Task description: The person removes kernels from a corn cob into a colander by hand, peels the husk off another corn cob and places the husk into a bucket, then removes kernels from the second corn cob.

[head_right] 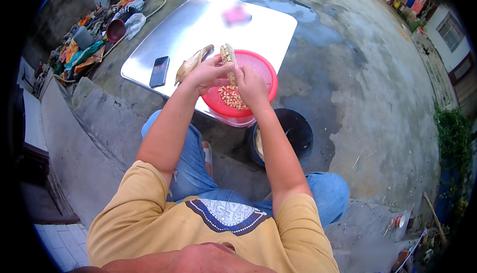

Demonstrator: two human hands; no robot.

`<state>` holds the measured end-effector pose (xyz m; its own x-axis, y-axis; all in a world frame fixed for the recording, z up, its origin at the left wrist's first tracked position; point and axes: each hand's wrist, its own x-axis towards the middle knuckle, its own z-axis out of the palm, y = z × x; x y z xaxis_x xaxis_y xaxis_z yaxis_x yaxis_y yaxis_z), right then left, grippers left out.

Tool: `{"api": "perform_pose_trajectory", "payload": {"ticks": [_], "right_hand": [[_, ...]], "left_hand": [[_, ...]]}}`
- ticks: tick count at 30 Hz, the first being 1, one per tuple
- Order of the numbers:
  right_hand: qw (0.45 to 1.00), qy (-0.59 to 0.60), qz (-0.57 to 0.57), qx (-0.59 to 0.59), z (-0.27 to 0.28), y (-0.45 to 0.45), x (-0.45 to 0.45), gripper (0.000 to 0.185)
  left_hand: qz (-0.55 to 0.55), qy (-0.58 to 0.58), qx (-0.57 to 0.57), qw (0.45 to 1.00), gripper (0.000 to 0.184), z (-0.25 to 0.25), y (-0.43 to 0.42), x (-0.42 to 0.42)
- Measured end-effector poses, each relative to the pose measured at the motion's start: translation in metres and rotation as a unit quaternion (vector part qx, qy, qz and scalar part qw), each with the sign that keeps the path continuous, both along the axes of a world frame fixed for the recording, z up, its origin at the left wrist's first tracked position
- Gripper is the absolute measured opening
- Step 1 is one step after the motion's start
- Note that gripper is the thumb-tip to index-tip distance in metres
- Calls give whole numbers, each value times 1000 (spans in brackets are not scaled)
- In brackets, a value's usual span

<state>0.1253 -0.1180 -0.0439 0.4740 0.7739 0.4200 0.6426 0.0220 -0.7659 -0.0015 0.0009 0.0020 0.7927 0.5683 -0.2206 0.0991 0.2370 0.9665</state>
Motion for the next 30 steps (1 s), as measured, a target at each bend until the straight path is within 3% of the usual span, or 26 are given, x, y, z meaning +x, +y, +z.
{"api": "perform_pose_trajectory", "payload": {"ticks": [12,15,20,24,30], "right_hand": [[998,-39,-38,27,-13,5,1,28],[991,133,23,12,-12,5,7,30],[998,44,34,41,-2,1,1,31],[997,-61,-4,38,-2,1,-7,29],[994,-99,-43,28,-4,2,-12,25]], "left_hand": [[12,7,-1,1000,59,-2,-7,6],[20,-15,-16,1000,60,1,-7,3],[72,-20,-29,997,52,3,-4,4],[48,-33,-20,998,59,-5,-3,5],[66,-12,-11,998,55,-4,-6,6]]}}
